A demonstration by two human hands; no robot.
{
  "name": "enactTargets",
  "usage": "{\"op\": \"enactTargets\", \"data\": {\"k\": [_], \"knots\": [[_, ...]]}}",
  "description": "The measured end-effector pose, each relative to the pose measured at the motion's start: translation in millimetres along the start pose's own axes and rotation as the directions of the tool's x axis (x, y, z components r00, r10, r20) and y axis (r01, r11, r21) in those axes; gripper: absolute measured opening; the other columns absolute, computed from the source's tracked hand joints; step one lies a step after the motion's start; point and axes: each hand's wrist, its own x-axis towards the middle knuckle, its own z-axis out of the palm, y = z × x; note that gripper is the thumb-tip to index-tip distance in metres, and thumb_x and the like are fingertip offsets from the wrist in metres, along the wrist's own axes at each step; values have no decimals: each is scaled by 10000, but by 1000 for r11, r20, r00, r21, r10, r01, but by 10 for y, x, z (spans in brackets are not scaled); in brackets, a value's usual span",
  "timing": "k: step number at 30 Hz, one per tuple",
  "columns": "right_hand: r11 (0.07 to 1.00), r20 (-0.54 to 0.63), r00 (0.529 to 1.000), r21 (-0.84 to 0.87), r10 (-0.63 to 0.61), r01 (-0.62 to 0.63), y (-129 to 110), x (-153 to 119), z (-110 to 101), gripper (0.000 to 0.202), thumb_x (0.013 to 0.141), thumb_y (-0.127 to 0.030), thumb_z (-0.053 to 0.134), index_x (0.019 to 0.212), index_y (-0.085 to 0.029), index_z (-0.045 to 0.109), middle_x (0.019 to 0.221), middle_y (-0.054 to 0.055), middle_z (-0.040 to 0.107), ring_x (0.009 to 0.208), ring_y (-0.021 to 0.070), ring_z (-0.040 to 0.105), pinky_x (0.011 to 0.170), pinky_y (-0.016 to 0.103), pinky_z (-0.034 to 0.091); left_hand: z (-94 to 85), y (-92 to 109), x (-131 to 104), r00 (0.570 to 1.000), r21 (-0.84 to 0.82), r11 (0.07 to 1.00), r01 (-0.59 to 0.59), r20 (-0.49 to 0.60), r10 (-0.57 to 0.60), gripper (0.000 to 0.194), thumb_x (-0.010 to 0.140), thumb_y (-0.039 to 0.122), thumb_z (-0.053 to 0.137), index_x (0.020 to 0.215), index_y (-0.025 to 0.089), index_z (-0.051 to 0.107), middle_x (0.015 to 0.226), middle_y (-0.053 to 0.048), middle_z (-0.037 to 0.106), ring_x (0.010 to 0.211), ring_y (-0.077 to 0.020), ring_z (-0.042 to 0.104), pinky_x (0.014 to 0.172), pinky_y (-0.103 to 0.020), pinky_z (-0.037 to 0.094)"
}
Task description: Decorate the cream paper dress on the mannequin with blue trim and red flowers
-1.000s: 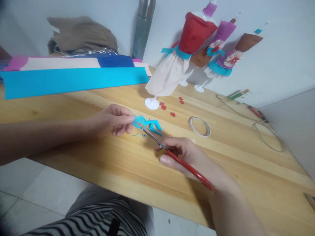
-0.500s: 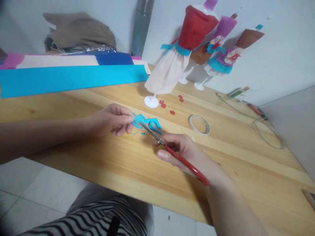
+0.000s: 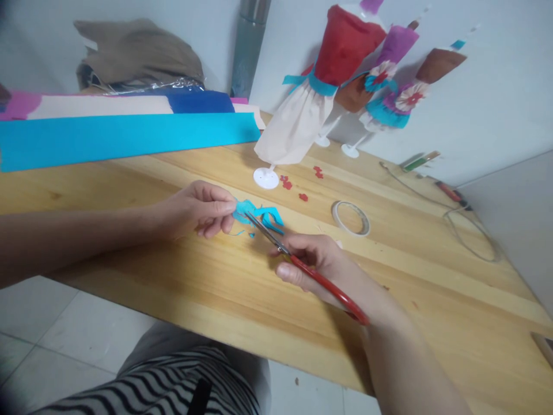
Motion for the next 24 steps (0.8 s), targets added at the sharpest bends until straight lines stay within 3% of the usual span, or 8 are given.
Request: {"op": "enactTargets", "data": {"k": [24], "knots": [[1000, 18, 999, 8, -29, 29, -55, 20, 7, 265, 869, -452, 710, 856, -188, 692, 644, -24, 557, 482, 65, 388, 420, 218, 293, -15, -22, 4, 1000, -13, 1000, -17, 22, 17, 352, 875, 361, 631, 622, 118, 635, 442, -5, 525, 393, -50, 432, 403, -153, 296]]}}
